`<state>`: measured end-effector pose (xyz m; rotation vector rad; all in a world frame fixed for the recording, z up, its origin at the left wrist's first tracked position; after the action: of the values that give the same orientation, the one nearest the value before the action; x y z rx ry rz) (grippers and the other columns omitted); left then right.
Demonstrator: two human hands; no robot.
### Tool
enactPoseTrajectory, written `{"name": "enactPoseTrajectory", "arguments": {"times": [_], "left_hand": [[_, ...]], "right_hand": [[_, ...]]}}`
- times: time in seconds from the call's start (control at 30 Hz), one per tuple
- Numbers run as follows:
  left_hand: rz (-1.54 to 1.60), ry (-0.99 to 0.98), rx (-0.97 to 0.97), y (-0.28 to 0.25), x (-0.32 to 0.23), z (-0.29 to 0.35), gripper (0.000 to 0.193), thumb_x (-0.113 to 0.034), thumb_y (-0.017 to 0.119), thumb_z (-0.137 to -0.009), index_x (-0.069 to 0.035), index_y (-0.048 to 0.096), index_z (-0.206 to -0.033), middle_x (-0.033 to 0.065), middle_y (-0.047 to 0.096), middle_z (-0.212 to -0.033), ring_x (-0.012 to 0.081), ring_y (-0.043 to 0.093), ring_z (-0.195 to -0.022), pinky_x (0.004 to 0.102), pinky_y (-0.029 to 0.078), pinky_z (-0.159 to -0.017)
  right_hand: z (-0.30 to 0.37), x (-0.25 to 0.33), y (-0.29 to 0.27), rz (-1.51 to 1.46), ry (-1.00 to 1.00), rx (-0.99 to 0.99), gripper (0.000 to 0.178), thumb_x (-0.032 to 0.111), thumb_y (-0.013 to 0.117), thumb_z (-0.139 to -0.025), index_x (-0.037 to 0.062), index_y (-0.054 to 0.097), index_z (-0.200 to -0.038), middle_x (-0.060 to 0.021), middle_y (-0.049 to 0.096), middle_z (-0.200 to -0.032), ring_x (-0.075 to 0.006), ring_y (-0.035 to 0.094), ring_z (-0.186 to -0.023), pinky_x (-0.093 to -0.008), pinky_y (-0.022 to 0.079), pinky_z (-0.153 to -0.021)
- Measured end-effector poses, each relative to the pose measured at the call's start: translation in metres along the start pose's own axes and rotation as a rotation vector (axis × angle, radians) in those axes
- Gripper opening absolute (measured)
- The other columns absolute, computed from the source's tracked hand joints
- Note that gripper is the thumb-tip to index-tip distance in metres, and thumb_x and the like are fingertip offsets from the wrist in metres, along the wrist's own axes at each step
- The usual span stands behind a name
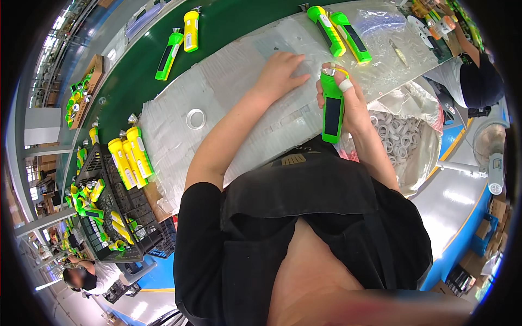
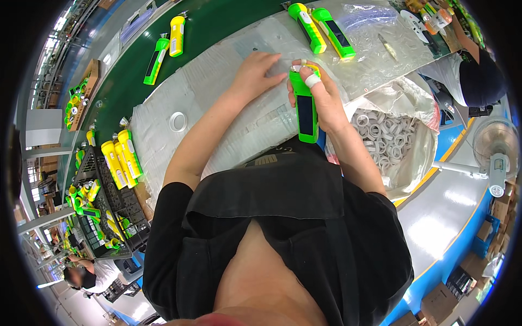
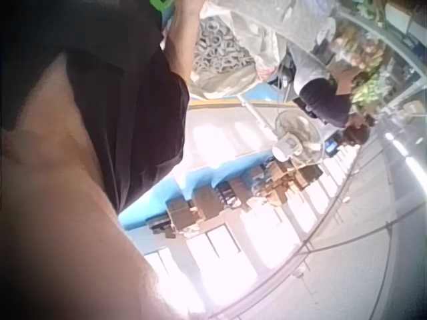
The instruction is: Assembling plastic flashlight components on a production line.
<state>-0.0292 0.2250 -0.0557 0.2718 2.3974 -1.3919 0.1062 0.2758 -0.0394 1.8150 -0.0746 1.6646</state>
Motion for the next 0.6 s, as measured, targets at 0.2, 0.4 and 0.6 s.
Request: {"name": "enactPoseTrajectory", "arguments": {"times": [0.2,0.4,0.6], "left_hand": [[0.461,0.028,-0.25,-0.101,-0.05,0.031,0.04,-0.019,0.064,-0.092,-0.003,0.06,-0.128,0.0118,0.059,-0.113,0.0247,0.056,-0.103,0.0339,0.045,-0.091],[0.179,0.016,-0.303,-0.138,-0.054,0.078,0.037,-0.02,0.044,-0.099,-0.003,0.062,-0.126,0.0132,0.055,-0.12,0.0272,0.052,-0.109,0.0359,0.041,-0.095],[0.231,-0.008,-0.446,-0.157,-0.037,0.11,0.034,-0.019,0.044,-0.096,-0.004,0.064,-0.119,0.013,0.055,-0.123,0.0311,0.049,-0.112,0.0406,0.037,-0.098]], "right_hand": [[-0.008,-0.003,0.054,0.116,0.047,0.194,0.045,0.034,0.056,-0.097,0.0014,0.05,-0.126,-0.0096,0.059,-0.088,-0.0156,0.057,-0.07,-0.028,0.047,-0.063],[-0.015,-0.021,0.122,0.217,0.077,0.507,0.038,0.031,0.056,-0.097,0.0017,0.05,-0.121,-0.0078,0.059,-0.091,-0.0133,0.057,-0.069,-0.0274,0.047,-0.065],[-0.016,-0.049,0.17,0.068,0.21,0.627,0.037,0.029,0.053,-0.098,0.0017,0.049,-0.122,-0.0084,0.057,-0.095,-0.0145,0.058,-0.072,-0.0288,0.048,-0.066]]}}
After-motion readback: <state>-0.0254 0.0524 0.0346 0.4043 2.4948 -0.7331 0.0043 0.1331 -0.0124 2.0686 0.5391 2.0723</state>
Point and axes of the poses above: each hand's wrist, its own z-axis away from the middle knuckle, its own y-axis out of the palm, x = y × z, the point moved 9 cm from there along -z, towards the middle knuckle
